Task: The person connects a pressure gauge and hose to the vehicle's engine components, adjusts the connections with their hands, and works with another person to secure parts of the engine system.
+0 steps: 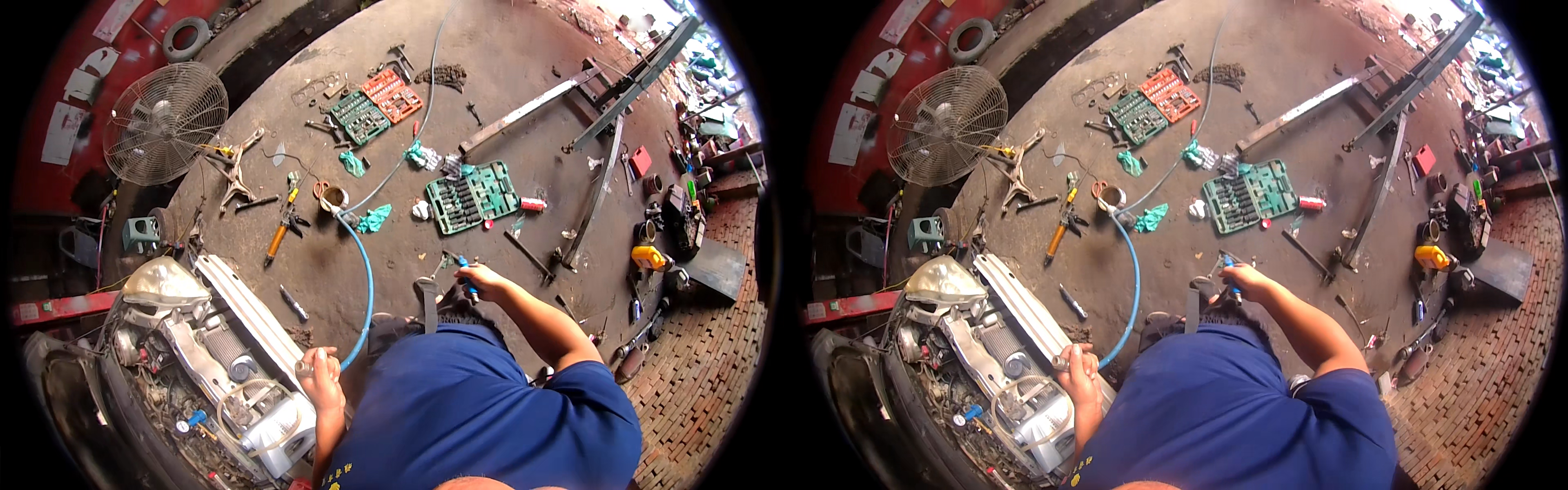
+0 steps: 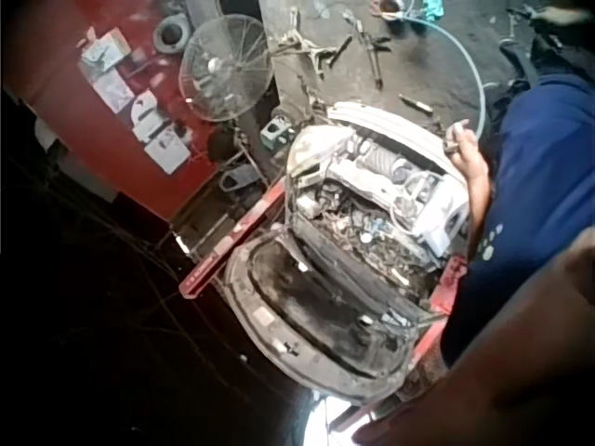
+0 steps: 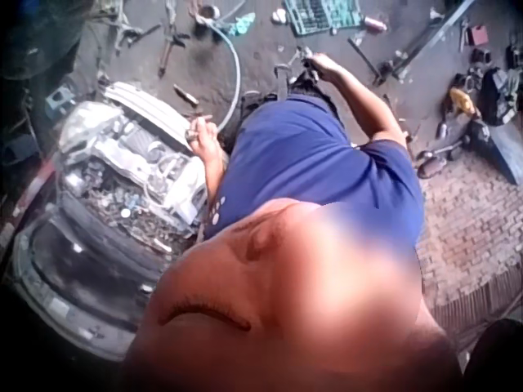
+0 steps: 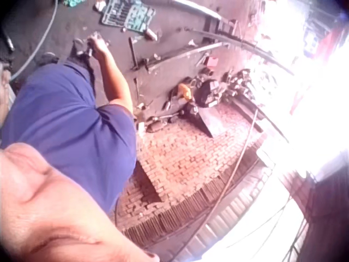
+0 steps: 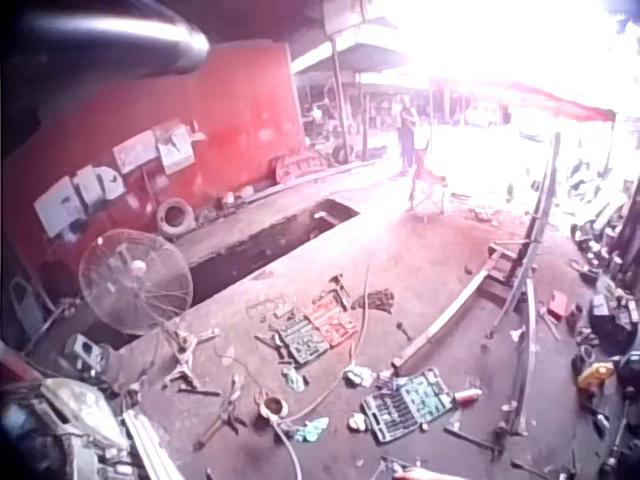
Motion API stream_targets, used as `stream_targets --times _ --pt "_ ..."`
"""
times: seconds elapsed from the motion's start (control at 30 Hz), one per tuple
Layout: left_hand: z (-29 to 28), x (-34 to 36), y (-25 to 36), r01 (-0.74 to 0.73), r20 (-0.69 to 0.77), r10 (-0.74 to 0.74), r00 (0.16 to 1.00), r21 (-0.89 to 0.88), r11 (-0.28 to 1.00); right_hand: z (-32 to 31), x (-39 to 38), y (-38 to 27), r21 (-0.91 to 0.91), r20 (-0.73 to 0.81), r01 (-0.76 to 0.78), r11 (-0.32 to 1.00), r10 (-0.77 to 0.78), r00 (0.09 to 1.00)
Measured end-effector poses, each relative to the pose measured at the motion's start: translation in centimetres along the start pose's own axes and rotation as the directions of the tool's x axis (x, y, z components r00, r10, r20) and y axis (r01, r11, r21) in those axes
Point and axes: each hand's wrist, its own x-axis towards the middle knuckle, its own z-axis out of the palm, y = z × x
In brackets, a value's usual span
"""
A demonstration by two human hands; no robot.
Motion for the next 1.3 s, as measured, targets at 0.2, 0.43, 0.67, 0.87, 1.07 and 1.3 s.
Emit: stream_targets --times 0.2,0.43,0.67,0.87,1.07,1.3 --pt "-0.9 -0.7 -0.3 -0.001 -0.004 0.001 1.000 -0.083 0.997 1.2 7.0 -13.1 -0.482 0.026 0.164 0.861 -0.173 0.985" --pt "-1.8 -1.7 -0.9 -0.030 0.013 0.029 0.999 0.016 0.999 2.4 8.0 -24.4 -0.964 -0.108 0.117 0.239 -0.754 0.648" --pt "-2.3 -1.1 0.8 0.032 0.047 -0.033 0.998 0.015 0.999 3.9 11.2 -10.5 -0.977 0.107 0.181 0.118 -0.462 0.880" --pt "-3.6 0.6 2.5 -0.059 0.068 0.054 0.996 0.076 0.995 21.0 -4.8 -4.5 -0.628 0.654 0.745 0.226 -0.366 0.662" --pt "-4.5 5.1 -0.1 -0.357 0.113 0.339 0.934 0.233 0.905 30.9 -8.6 -3.4 -0.253 0.942 0.944 -0.213 -0.276 0.191" --pt "-0.3 2.0 13.0 -0.867 0.600 0.727 0.334 0.498 -0.013 37.7 -8.7 -6.1 -0.093 0.755 0.953 0.288 -0.604 0.256"
